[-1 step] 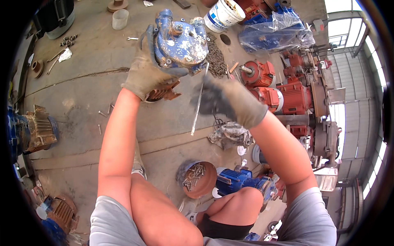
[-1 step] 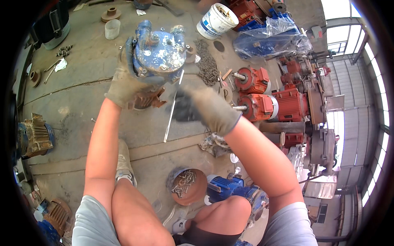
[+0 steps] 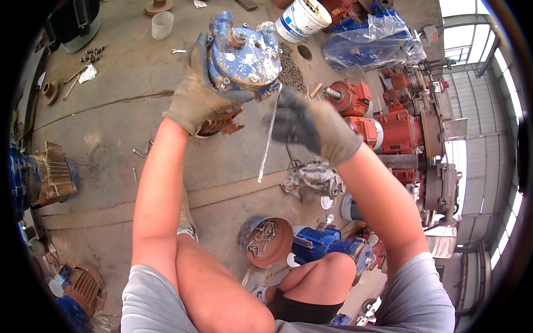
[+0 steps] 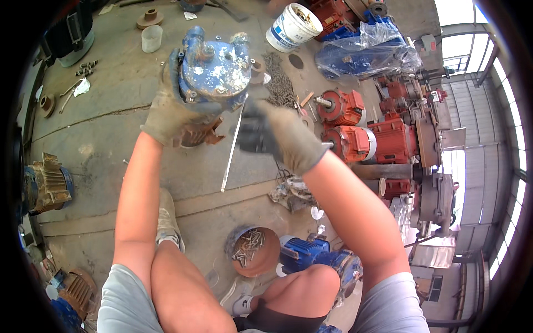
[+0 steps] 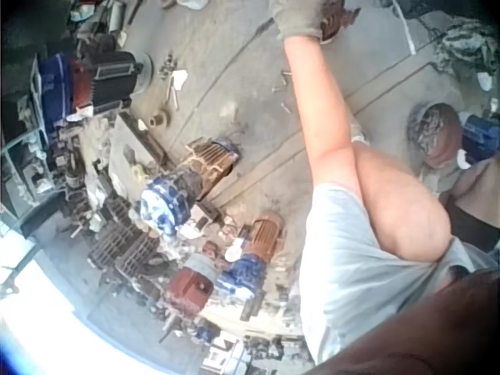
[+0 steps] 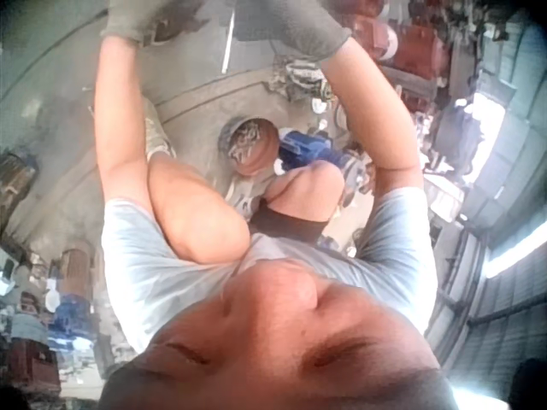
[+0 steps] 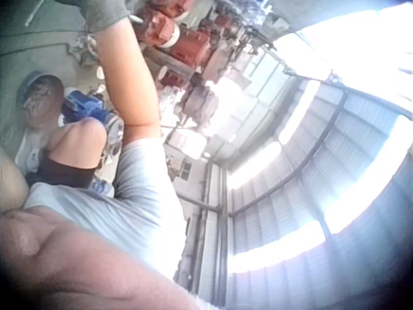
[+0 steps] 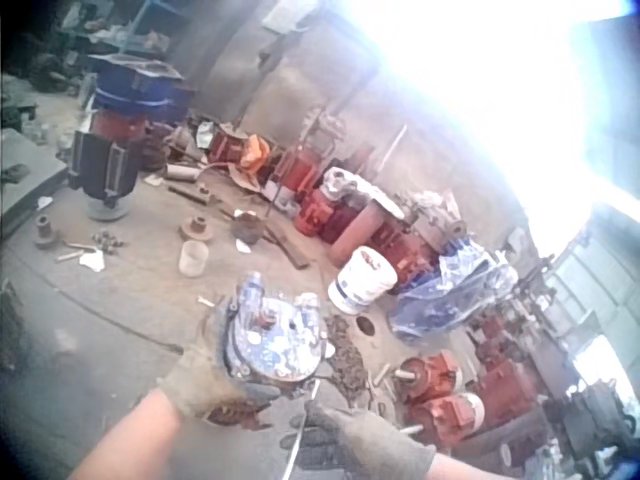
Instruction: The person sits on the floor of a workshop and uses a wrench to loosen and remove bolts from a blue electric motor. They place the removed bolts into a small bucket and continue to disassemble the motor housing.
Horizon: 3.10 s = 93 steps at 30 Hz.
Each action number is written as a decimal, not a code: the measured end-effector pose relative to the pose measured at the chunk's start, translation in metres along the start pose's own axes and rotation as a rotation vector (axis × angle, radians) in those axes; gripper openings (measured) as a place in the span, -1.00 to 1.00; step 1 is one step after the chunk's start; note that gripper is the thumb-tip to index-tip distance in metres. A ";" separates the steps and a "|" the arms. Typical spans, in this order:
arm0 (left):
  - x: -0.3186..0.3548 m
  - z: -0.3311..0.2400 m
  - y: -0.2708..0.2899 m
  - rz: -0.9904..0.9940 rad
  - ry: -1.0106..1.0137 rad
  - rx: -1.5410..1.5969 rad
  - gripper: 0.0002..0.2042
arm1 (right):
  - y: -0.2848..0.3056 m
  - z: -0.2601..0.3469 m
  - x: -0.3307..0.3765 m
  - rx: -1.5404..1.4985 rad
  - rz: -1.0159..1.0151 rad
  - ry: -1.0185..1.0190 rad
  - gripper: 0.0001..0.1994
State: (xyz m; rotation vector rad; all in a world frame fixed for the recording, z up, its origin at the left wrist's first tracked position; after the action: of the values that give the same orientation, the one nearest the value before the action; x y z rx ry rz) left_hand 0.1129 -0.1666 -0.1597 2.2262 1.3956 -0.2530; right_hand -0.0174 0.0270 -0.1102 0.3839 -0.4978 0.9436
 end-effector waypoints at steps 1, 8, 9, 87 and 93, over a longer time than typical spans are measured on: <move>0.001 -0.002 -0.001 -0.007 -0.003 -0.011 0.44 | 0.000 0.009 -0.010 -0.071 0.090 0.003 -0.54; 0.002 -0.001 0.004 -0.028 -0.006 -0.027 0.37 | -0.014 0.033 -0.017 -0.034 0.062 0.136 -0.74; 0.002 0.000 0.006 -0.030 0.007 -0.033 0.37 | -0.015 0.051 -0.004 0.052 -0.037 0.258 -0.75; -0.007 -0.011 0.001 0.156 -0.085 0.046 0.29 | 0.011 0.093 -0.031 1.341 0.255 0.721 -0.72; 0.005 -0.012 0.001 -0.001 -0.256 -0.163 0.43 | -0.015 0.113 -0.040 1.629 0.453 0.898 -0.71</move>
State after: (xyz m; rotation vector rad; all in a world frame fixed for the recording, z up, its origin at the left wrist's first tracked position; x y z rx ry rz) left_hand 0.1147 -0.1575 -0.1511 1.9823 1.2343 -0.3960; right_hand -0.0513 -0.0660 -0.0412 1.2212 1.1935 1.6838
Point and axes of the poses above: each hand's wrist, its own x-axis away from the middle knuckle, its own y-axis out of the back of the hand, z = x × y, the point moved 9 cm from there along -x, towards the middle knuckle, and after that the axes turned 8 degrees about y, right-handed, at the moved point
